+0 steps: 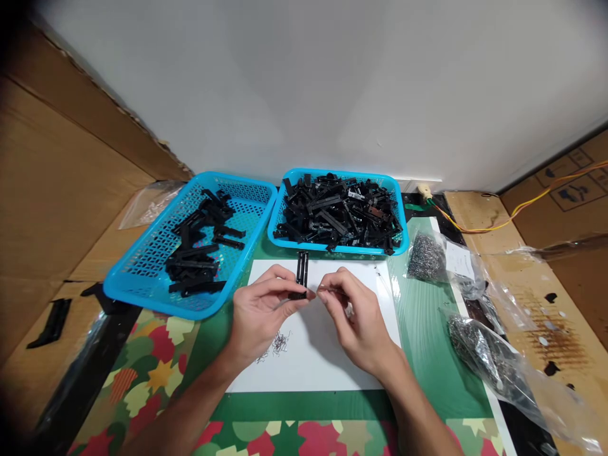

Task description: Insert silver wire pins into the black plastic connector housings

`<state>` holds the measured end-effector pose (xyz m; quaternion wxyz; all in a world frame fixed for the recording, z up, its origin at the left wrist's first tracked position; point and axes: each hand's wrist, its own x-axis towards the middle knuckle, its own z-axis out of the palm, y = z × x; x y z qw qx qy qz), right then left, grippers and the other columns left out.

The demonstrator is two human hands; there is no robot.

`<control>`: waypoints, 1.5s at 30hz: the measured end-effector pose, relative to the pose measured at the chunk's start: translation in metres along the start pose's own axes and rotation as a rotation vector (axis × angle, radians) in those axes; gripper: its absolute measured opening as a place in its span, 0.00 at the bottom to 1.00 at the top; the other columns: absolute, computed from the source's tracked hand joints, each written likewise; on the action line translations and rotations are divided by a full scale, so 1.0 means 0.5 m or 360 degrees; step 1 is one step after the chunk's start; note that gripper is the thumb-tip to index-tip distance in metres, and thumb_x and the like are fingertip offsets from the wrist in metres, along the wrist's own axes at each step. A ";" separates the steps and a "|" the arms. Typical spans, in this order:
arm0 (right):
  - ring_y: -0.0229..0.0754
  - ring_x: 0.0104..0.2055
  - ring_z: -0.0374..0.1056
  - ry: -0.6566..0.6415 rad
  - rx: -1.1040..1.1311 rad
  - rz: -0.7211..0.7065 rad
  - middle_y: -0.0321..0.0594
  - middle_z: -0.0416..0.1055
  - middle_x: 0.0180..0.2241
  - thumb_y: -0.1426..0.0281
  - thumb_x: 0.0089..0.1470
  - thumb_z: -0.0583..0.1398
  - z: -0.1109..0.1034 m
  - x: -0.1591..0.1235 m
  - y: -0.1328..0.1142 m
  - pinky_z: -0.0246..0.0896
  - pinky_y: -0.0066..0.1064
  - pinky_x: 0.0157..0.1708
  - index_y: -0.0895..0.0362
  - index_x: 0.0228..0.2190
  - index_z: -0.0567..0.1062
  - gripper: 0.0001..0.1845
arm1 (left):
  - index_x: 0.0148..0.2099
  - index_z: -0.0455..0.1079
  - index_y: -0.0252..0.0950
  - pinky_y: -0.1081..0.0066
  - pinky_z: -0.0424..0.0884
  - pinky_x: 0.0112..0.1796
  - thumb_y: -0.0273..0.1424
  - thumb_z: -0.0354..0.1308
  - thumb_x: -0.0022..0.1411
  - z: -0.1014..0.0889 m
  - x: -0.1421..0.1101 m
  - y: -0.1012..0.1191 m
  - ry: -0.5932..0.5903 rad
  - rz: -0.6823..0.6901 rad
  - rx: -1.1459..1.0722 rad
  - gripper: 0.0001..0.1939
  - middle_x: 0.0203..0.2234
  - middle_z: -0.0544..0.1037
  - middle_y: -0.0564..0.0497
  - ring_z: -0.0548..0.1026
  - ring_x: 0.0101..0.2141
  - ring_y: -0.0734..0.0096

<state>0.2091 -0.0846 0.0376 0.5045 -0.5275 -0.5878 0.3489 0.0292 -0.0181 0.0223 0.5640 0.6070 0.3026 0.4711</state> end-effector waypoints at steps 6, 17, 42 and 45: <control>0.34 0.27 0.56 0.0349 0.0399 0.0221 0.31 0.64 0.27 0.67 0.67 0.64 0.033 -0.002 -0.014 0.54 0.27 0.27 0.53 0.37 0.77 0.04 | 0.42 0.85 0.40 0.75 0.78 0.40 0.25 0.75 0.58 0.013 -0.009 -0.005 0.0018 -0.0046 -0.0090 0.10 0.36 0.78 0.49 0.78 0.39 0.70; 0.34 0.24 0.56 0.0273 -0.0029 -0.0095 0.32 0.63 0.26 0.75 0.66 0.61 0.047 -0.011 -0.011 0.49 0.29 0.22 0.55 0.38 0.77 0.05 | 0.41 0.76 0.37 0.75 0.78 0.39 0.21 0.78 0.53 0.017 -0.012 0.000 0.0205 0.0265 -0.0031 0.17 0.33 0.79 0.53 0.79 0.36 0.71; 0.36 0.23 0.56 0.0074 -0.0915 -0.0756 0.33 0.63 0.24 0.82 0.67 0.55 0.011 -0.007 -0.013 0.49 0.31 0.24 0.56 0.44 0.74 0.12 | 0.35 0.82 0.38 0.69 0.78 0.34 0.17 0.70 0.60 -0.020 0.011 0.011 0.0084 0.0556 0.0386 0.10 0.30 0.83 0.50 0.80 0.32 0.68; 0.37 0.23 0.54 0.0072 -0.1041 -0.0798 0.33 0.60 0.24 0.84 0.66 0.54 0.006 -0.008 -0.014 0.47 0.33 0.24 0.58 0.45 0.74 0.14 | 0.35 0.82 0.39 0.68 0.77 0.34 0.17 0.69 0.61 -0.024 0.014 0.011 0.0074 0.0580 0.0402 0.10 0.30 0.82 0.49 0.80 0.32 0.67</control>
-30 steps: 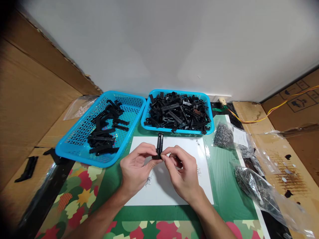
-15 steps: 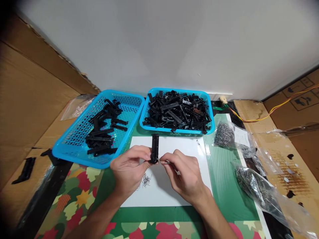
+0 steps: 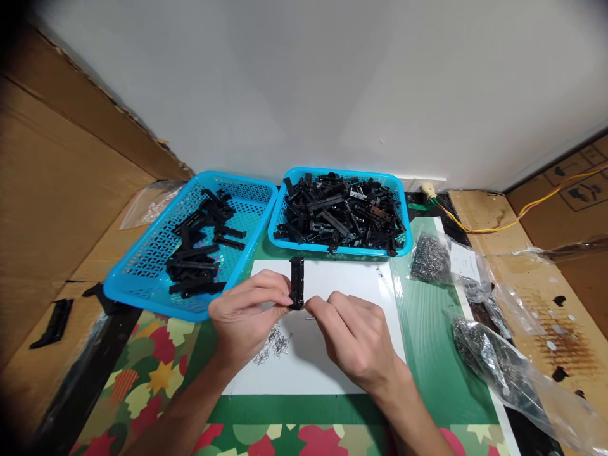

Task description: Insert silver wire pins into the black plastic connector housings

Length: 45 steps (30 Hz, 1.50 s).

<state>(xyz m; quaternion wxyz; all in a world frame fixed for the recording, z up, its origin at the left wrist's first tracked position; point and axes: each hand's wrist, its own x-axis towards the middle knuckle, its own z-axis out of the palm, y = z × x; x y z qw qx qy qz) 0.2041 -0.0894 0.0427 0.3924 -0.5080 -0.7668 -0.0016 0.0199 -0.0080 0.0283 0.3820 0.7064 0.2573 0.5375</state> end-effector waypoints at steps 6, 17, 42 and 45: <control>0.39 0.24 0.51 -0.0072 -0.0109 -0.0131 0.34 0.57 0.24 0.83 0.68 0.52 -0.005 0.006 0.003 0.45 0.35 0.25 0.61 0.44 0.74 0.12 | 0.35 0.82 0.39 0.69 0.77 0.35 0.15 0.69 0.59 -0.001 -0.005 -0.003 -0.0050 -0.0035 0.0001 0.12 0.31 0.81 0.50 0.79 0.33 0.68; 0.38 0.24 0.51 -0.0087 -0.0087 -0.0149 0.33 0.59 0.23 0.83 0.69 0.52 -0.011 0.012 0.010 0.45 0.34 0.24 0.60 0.40 0.76 0.14 | 0.34 0.82 0.37 0.69 0.79 0.34 0.18 0.70 0.60 -0.011 -0.002 -0.007 -0.0185 -0.0135 -0.0059 0.09 0.31 0.83 0.48 0.81 0.33 0.67; 0.35 0.24 0.64 -0.0107 0.0940 0.0403 0.36 0.74 0.27 0.75 0.64 0.66 -0.016 0.005 0.015 0.56 0.28 0.24 0.57 0.43 0.83 0.07 | 0.30 0.79 0.33 0.73 0.80 0.33 0.37 0.82 0.47 0.002 -0.002 -0.004 -0.0202 -0.0675 -0.0525 0.17 0.26 0.82 0.47 0.81 0.29 0.69; 0.35 0.24 0.64 -0.0070 0.0995 0.0403 0.36 0.76 0.28 0.76 0.62 0.67 -0.019 0.000 0.017 0.56 0.28 0.24 0.55 0.42 0.83 0.08 | 0.31 0.78 0.32 0.73 0.80 0.33 0.39 0.82 0.44 0.012 -0.010 -0.004 -0.0199 -0.0744 -0.0605 0.21 0.26 0.82 0.47 0.81 0.29 0.69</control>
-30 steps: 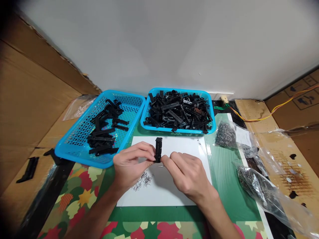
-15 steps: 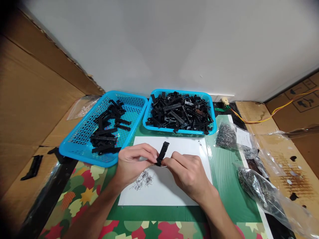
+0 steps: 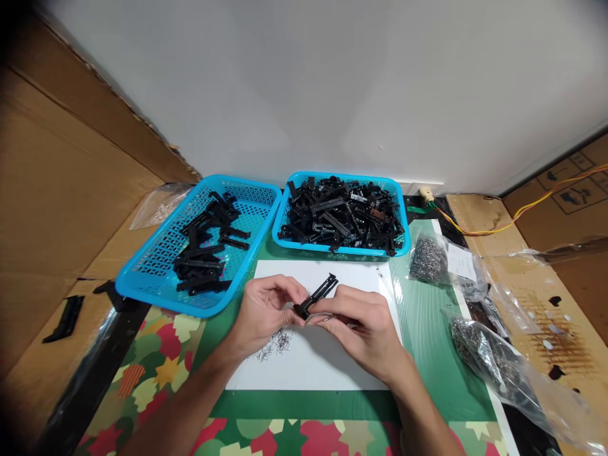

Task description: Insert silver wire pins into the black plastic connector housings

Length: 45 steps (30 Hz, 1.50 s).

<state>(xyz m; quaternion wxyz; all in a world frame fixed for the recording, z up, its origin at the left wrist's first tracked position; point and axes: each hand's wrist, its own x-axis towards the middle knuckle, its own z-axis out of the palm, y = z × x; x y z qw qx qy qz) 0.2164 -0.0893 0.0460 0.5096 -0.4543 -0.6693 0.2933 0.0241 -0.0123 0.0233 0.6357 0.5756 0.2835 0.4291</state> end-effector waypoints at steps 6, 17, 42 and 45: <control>0.36 0.25 0.64 0.0010 -0.0099 -0.0055 0.36 0.74 0.27 0.77 0.63 0.66 -0.016 0.002 0.004 0.56 0.29 0.24 0.55 0.39 0.83 0.06 | 0.37 0.80 0.34 0.69 0.79 0.40 0.35 0.81 0.50 0.005 -0.011 -0.001 -0.0024 -0.0003 0.0042 0.16 0.31 0.84 0.47 0.82 0.34 0.66; 0.37 0.27 0.66 -0.0143 -0.0369 0.0090 0.36 0.71 0.28 0.73 0.67 0.63 -0.017 -0.001 0.036 0.56 0.28 0.26 0.55 0.40 0.82 0.05 | 0.47 0.82 0.36 0.65 0.78 0.42 0.23 0.70 0.63 -0.017 -0.002 -0.002 -0.0149 0.0612 0.1029 0.10 0.38 0.86 0.46 0.81 0.40 0.63; 0.45 0.34 0.73 -0.0265 -0.0559 0.0843 0.42 0.80 0.35 0.68 0.61 0.63 -0.018 0.006 0.084 0.63 0.33 0.35 0.55 0.38 0.84 0.09 | 0.51 0.71 0.38 0.74 0.75 0.40 0.34 0.62 0.71 -0.017 -0.004 -0.015 0.0079 -0.0024 0.0857 0.09 0.39 0.80 0.52 0.78 0.38 0.71; 0.45 0.33 0.72 -0.0309 -0.0565 0.0823 0.41 0.79 0.33 0.69 0.62 0.62 -0.015 0.006 0.083 0.62 0.33 0.35 0.55 0.36 0.83 0.08 | 0.53 0.73 0.38 0.73 0.74 0.41 0.33 0.60 0.72 -0.016 -0.002 -0.013 0.0061 -0.0070 0.0764 0.10 0.39 0.80 0.51 0.77 0.37 0.71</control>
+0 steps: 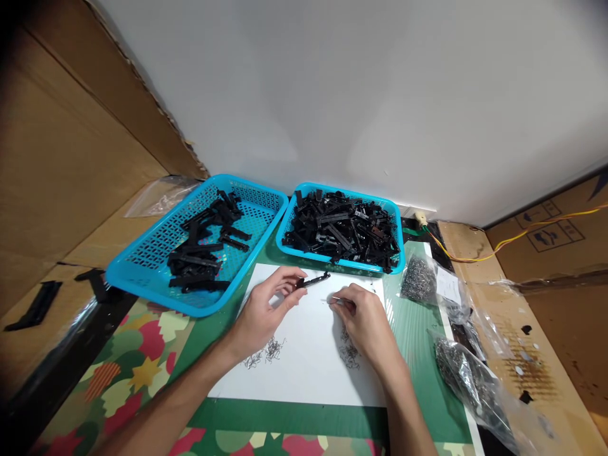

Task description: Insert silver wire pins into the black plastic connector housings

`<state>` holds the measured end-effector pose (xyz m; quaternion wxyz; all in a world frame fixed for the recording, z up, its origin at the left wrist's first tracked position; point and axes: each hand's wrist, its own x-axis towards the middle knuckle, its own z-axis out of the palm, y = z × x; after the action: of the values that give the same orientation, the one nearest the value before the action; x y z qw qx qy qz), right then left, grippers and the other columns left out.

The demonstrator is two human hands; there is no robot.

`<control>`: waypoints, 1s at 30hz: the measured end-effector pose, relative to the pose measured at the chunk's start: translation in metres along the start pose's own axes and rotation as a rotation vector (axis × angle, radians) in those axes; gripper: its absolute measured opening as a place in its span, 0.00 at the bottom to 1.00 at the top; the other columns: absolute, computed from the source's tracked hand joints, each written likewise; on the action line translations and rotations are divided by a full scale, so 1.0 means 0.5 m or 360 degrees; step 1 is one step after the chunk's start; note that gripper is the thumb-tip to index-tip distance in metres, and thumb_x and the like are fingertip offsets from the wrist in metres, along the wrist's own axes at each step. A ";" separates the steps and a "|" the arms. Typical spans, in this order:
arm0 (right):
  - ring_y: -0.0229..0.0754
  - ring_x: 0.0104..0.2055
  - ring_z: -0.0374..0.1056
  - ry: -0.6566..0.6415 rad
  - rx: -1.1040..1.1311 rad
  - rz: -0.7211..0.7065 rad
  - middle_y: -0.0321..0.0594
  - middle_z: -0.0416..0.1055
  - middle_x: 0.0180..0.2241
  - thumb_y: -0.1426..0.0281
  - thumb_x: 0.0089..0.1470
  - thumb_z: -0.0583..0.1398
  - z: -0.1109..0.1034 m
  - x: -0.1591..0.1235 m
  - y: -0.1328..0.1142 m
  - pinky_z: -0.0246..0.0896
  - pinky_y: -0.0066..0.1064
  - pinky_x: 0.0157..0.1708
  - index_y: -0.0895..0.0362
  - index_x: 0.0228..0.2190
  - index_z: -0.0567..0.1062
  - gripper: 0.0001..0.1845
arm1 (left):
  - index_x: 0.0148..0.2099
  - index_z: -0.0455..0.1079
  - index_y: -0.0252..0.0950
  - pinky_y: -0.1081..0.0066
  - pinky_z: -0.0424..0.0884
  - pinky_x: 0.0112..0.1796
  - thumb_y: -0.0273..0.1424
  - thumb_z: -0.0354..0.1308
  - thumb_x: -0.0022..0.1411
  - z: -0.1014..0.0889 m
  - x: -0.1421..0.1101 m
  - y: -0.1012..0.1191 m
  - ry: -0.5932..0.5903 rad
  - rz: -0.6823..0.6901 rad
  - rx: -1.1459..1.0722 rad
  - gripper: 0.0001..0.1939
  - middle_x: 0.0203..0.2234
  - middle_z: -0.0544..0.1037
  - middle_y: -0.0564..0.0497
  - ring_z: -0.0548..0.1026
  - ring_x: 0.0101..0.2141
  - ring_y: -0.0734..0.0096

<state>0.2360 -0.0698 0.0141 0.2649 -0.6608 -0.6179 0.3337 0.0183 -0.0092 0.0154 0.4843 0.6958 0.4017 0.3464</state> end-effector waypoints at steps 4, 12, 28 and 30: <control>0.46 0.37 0.71 -0.0051 -0.0032 -0.0012 0.40 0.77 0.36 0.69 0.65 0.59 0.000 -0.006 -0.005 0.60 0.34 0.36 0.54 0.35 0.79 0.08 | 0.54 0.78 0.40 0.73 0.71 0.36 0.32 0.60 0.73 -0.002 0.002 0.004 -0.0038 -0.0003 -0.0039 0.11 0.35 0.78 0.52 0.74 0.32 0.73; 0.39 0.29 0.61 0.0319 0.0515 -0.0065 0.34 0.68 0.27 0.62 0.67 0.61 0.010 -0.018 -0.037 0.56 0.30 0.30 0.55 0.36 0.77 0.11 | 0.51 0.74 0.38 0.75 0.67 0.30 0.36 0.59 0.73 0.012 -0.009 0.020 -0.0155 -0.0180 -0.0264 0.09 0.31 0.73 0.55 0.71 0.26 0.76; 0.38 0.26 0.59 0.0504 0.0498 -0.0242 0.34 0.68 0.27 0.67 0.67 0.62 0.035 -0.031 -0.073 0.55 0.30 0.27 0.54 0.35 0.81 0.08 | 0.46 0.73 0.38 0.70 0.66 0.42 0.38 0.51 0.79 0.023 -0.023 0.032 -0.0218 0.0004 -0.0081 0.13 0.38 0.72 0.51 0.71 0.39 0.68; 0.38 0.26 0.59 0.0495 0.0482 -0.0255 0.34 0.66 0.26 0.68 0.67 0.61 0.037 -0.032 -0.074 0.55 0.30 0.27 0.54 0.36 0.81 0.08 | 0.45 0.72 0.39 0.70 0.65 0.42 0.37 0.50 0.79 0.023 -0.023 0.033 -0.0222 0.0042 -0.0062 0.12 0.37 0.71 0.52 0.71 0.40 0.67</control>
<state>0.1978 -0.0833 0.0325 0.4788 -0.6058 -0.5630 0.2946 0.0271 -0.0276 0.0265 0.5199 0.7140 0.3511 0.3110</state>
